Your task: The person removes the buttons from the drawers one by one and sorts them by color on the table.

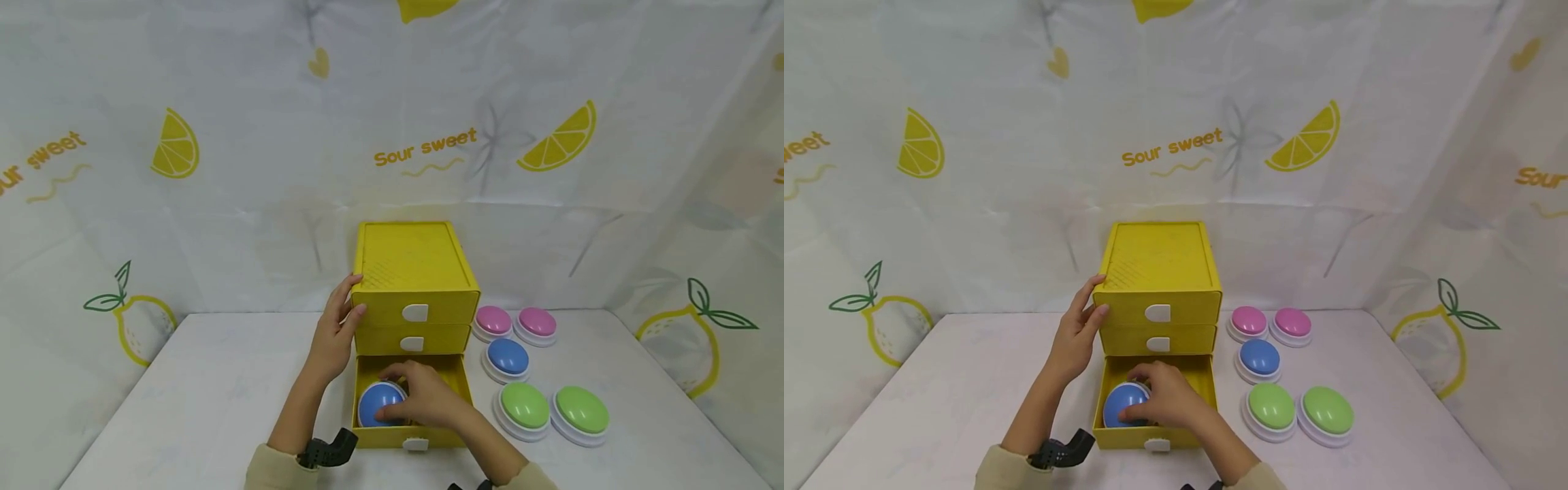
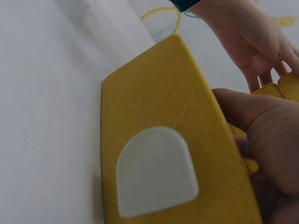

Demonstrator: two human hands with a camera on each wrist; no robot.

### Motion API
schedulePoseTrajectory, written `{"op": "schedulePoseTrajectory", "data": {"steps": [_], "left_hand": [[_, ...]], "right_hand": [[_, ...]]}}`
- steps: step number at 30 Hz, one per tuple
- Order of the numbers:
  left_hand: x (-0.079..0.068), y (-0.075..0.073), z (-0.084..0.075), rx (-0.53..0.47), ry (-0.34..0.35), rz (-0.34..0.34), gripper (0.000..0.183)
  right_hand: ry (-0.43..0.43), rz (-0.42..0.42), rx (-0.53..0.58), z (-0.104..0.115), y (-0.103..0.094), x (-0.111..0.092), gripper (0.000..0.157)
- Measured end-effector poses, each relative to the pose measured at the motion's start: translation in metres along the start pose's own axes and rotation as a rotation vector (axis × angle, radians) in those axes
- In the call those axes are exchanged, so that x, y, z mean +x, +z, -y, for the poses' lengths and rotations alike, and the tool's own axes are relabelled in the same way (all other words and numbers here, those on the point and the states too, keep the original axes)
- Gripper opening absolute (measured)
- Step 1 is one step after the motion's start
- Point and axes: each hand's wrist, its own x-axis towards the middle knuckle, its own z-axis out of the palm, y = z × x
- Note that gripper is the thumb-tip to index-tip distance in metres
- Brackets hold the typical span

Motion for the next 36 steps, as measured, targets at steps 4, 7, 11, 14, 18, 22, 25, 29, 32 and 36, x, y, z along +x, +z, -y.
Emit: {"op": "schedulePoseTrajectory", "data": {"steps": [4, 7, 11, 14, 18, 22, 25, 29, 32, 36], "left_hand": [[0.0, 0.0, 0.001, 0.006, 0.0, -0.003, 0.048], [0.0, 0.0, 0.001, 0.008, 0.0, -0.002, 0.048], [0.0, -0.001, 0.0, 0.007, 0.003, 0.002, 0.048], [0.0, -0.001, 0.0, 0.008, 0.003, 0.002, 0.048], [0.0, -0.001, 0.0, 0.007, -0.001, -0.005, 0.048], [0.0, 0.0, 0.001, 0.0, 0.001, -0.005, 0.047], [0.001, 0.002, 0.001, -0.007, -0.002, -0.006, 0.047], [0.0, 0.004, 0.001, -0.008, -0.01, -0.005, 0.047], [-0.001, 0.003, 0.0, -0.005, -0.016, -0.001, 0.047], [-0.002, 0.0, -0.001, -0.007, -0.021, -0.004, 0.046]], "right_hand": [[0.005, 0.031, 0.059, 0.003, 0.001, 0.001, 0.055], [0.005, 0.033, 0.099, 0.004, 0.001, 0.0, 0.054], [-0.001, -0.01, 0.126, 0.004, 0.001, -0.001, 0.053], [-0.003, -0.068, 0.127, 0.006, -0.001, -0.005, 0.053], [-0.012, -0.146, 0.125, 0.007, -0.007, -0.014, 0.053], [-0.012, -0.212, 0.171, 0.002, -0.017, -0.03, 0.055], [-0.034, -0.248, 0.221, -0.004, -0.029, -0.043, 0.056], [-0.035, -0.272, 0.265, -0.009, -0.048, -0.059, 0.056], [0.015, -0.3, 0.284, -0.01, -0.063, -0.069, 0.058], [0.044, -0.361, 0.267, -0.015, -0.077, -0.079, 0.06]]}}
